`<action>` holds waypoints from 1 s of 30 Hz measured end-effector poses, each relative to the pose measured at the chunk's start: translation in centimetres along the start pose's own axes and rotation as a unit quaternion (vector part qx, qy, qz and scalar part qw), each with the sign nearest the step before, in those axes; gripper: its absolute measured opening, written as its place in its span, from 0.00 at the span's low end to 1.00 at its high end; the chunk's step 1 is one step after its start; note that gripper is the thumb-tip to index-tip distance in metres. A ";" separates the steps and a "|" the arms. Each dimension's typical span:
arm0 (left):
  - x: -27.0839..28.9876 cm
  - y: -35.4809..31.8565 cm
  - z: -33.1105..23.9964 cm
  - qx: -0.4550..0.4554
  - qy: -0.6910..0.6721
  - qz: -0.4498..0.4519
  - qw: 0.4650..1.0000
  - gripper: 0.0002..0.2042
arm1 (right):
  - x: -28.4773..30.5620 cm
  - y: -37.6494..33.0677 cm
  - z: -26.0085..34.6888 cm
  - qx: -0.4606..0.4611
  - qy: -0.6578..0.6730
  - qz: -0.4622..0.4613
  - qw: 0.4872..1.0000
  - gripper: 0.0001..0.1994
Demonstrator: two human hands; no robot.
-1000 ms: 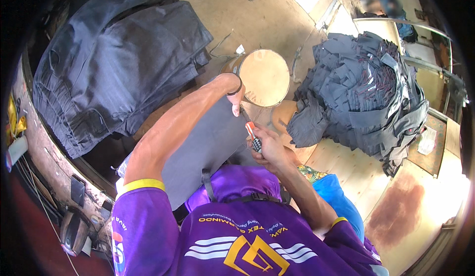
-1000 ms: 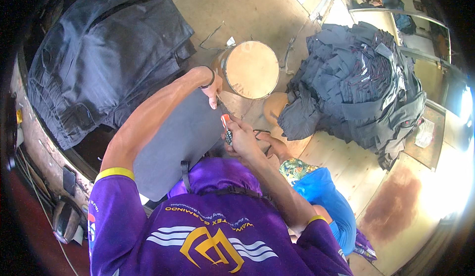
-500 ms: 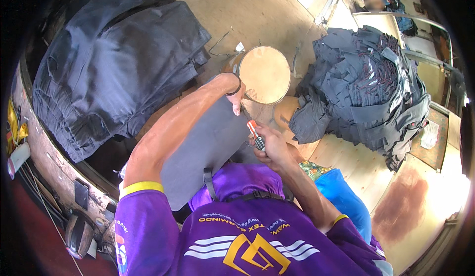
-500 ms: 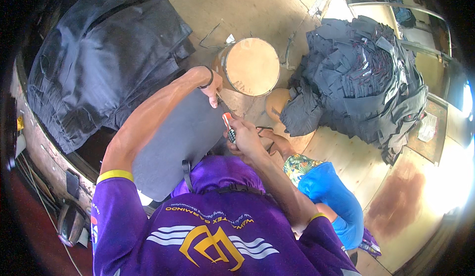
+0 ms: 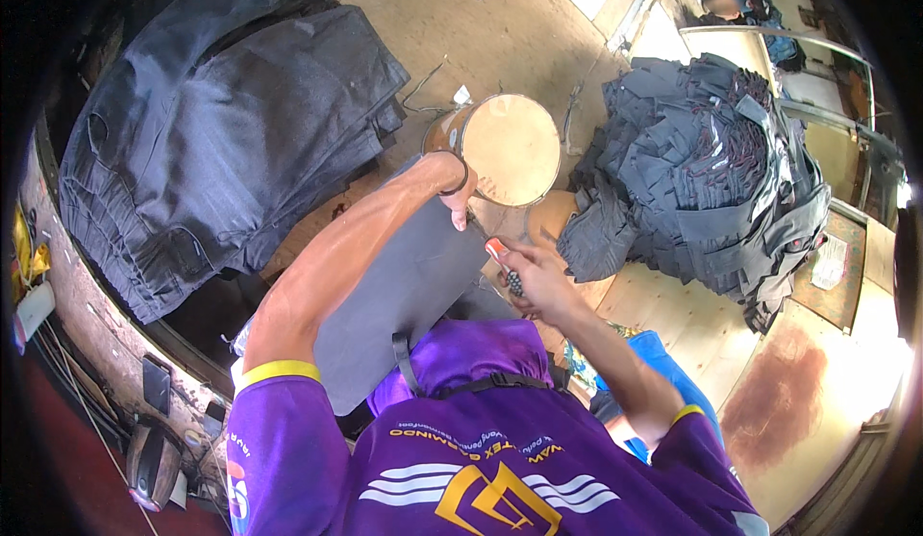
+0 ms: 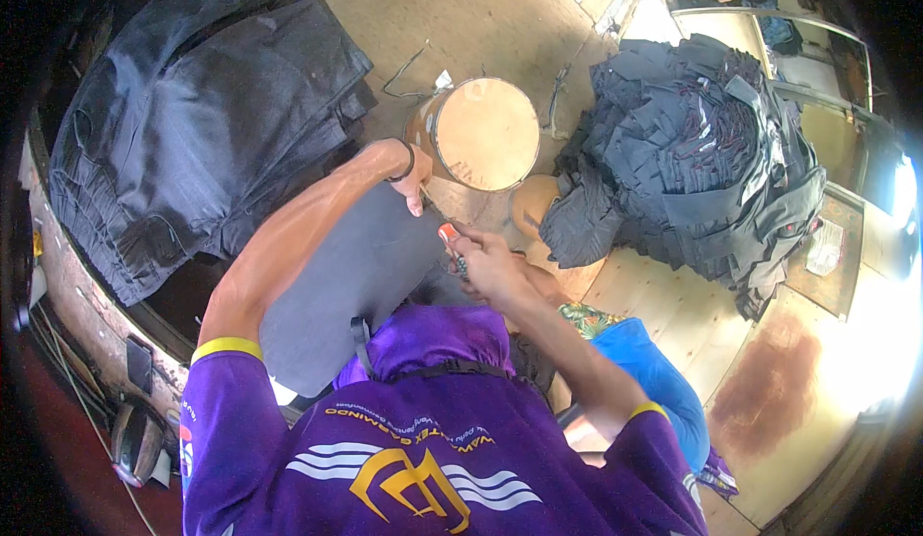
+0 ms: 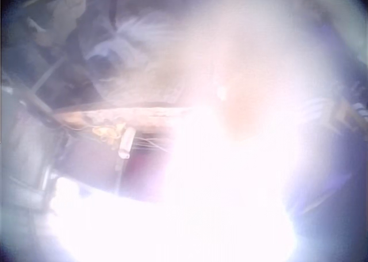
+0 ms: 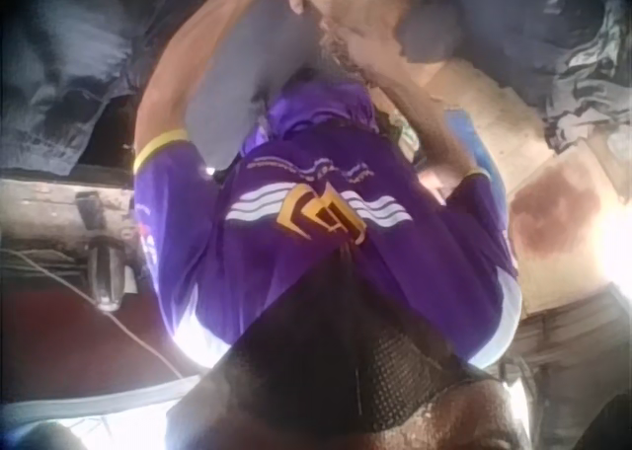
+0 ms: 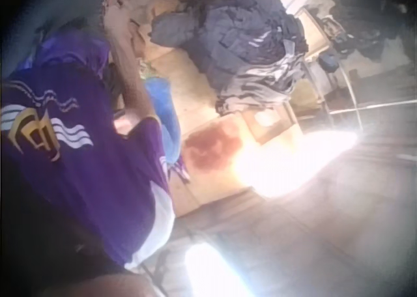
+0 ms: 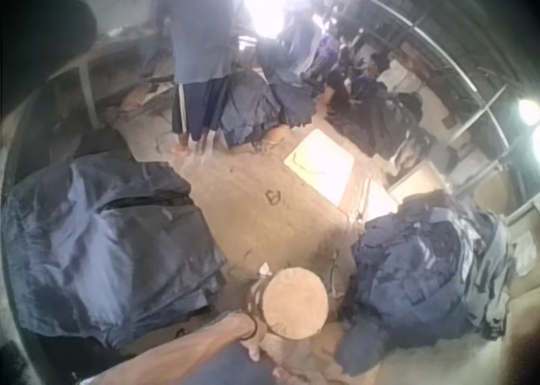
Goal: The person aligns a dark fabric piece on a workbench, places a template on top, and uses a rotary cutter to trim the fabric along the template's edge. The cut fabric is set aside, and the process is repeated with another piece.
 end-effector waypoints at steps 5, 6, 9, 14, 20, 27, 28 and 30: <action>0.2 -0.6 -0.8 -0.039 0.002 0.039 0.998 0.41 | 0.8 -0.7 2.7 0.171 -0.373 -0.019 0.912 0.25; 0.6 -0.6 -0.8 -0.043 0.010 0.035 0.998 0.42 | 0.2 -0.5 2.6 0.182 -0.408 0.006 0.895 0.24; 0.5 -0.6 -0.4 -0.027 -0.009 0.033 0.999 0.42 | -0.6 -0.1 3.8 0.245 -0.529 -0.020 0.812 0.23; 0.0 0.5 0.6 -0.003 -0.005 0.010 1.000 0.41 | -0.2 0.6 -0.7 -0.016 -0.026 -0.037 0.999 0.22; 1.3 -1.5 -0.8 -0.010 0.005 0.032 0.999 0.42 | -1.7 -1.8 -1.6 0.034 0.103 0.019 0.994 0.25; 2.8 -13.3 -1.4 0.187 -0.078 -0.393 0.897 0.41 | 7.8 0.2 5.9 0.373 -0.163 -0.024 0.913 0.21; 1.6 -17.0 -1.4 0.213 -0.102 -0.521 0.821 0.39 | 7.7 2.8 7.0 0.398 -0.186 -0.044 0.897 0.19; -4.0 -24.0 -1.2 0.263 -0.154 -0.688 0.659 0.30 | 6.1 7.1 5.2 0.340 -0.125 0.036 0.931 0.11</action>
Point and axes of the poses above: each hand's wrist, its own y-axis towards the middle knuckle, its own x-axis out of the back of the hand, z = x × y, the point moved 9 cm from there along y, towards the middle knuckle, and after that the axes turned 4 degrees about x, right-handed, at the moved point
